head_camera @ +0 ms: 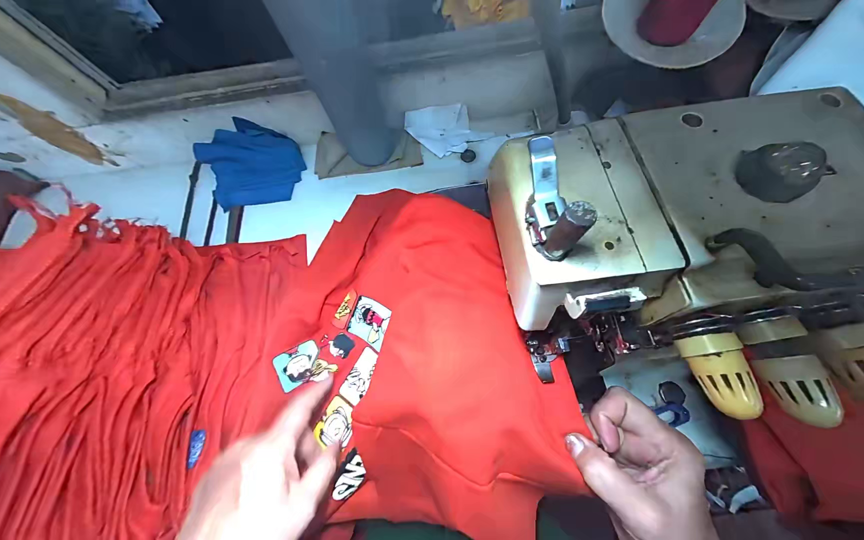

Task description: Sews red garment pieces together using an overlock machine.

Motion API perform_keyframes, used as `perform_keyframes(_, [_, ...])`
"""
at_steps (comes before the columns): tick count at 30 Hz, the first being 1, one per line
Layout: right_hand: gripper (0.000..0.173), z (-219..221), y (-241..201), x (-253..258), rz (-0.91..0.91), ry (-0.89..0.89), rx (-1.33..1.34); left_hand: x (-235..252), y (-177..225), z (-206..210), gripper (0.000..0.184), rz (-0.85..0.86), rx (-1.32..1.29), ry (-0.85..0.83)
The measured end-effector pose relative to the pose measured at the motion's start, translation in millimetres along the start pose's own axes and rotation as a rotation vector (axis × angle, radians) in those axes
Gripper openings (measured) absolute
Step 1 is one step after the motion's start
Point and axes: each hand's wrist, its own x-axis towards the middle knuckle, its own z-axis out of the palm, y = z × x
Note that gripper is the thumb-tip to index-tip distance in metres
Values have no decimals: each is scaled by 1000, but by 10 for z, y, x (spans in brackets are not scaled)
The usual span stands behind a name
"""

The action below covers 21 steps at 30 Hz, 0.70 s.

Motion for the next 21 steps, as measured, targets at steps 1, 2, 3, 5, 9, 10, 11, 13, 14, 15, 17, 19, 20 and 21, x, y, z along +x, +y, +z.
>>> perform_keyframes(1, [23, -10, 34, 3, -21, -8, 9, -129, -81, 114, 54, -77, -4, -95])
perform_keyframes(2, [23, -12, 51, 7, -29, -9, 13, -244, -149, 288, 50, -116, -14, -102])
perform_keyframes(3, [23, -10, 59, 8, -28, -7, 25, -349, -211, 505, 39, -86, -8, 5])
perform_keyframes(5, [23, -4, 74, 8, -23, 7, 45, -459, -251, 787, 21, -8, 9, 226])
perform_keyframes(9, [21, -43, 28, -72, -14, -55, 2, -415, -330, 447, 21, 3, -134, 390])
perform_keyframes(10, [22, -51, -8, -124, -5, -88, -38, -368, -373, 233, 22, 7, -109, 458])
perform_keyframes(11, [22, -48, -33, -186, 7, -123, -71, -306, -400, 15, 23, 8, -75, 536])
perform_keyframes(13, [19, -19, -23, -306, 8, -207, -93, -131, -409, -382, 25, 23, -13, 689])
perform_keyframes(14, [16, 4, 3, -352, 2, -248, -82, -20, -394, -535, 27, 42, 1, 744])
perform_keyframes(15, [15, 26, 29, -378, 2, -280, -65, 118, -379, -648, 28, 65, 5, 804])
perform_keyframes(17, [17, 71, 66, -391, 33, -299, -37, 482, -398, -810, 30, 178, 32, 860])
perform_keyframes(19, [18, 105, 66, -384, 101, -288, -23, 918, -544, -970, 33, 315, 186, 782])
perform_keyframes(20, [18, 115, 64, -386, 141, -276, -25, 1131, -564, -1013, 34, 365, 225, 715])
perform_keyframes(21, [19, 118, 67, -390, 179, -258, -34, 1269, -452, -1009, 37, 351, 190, 626])
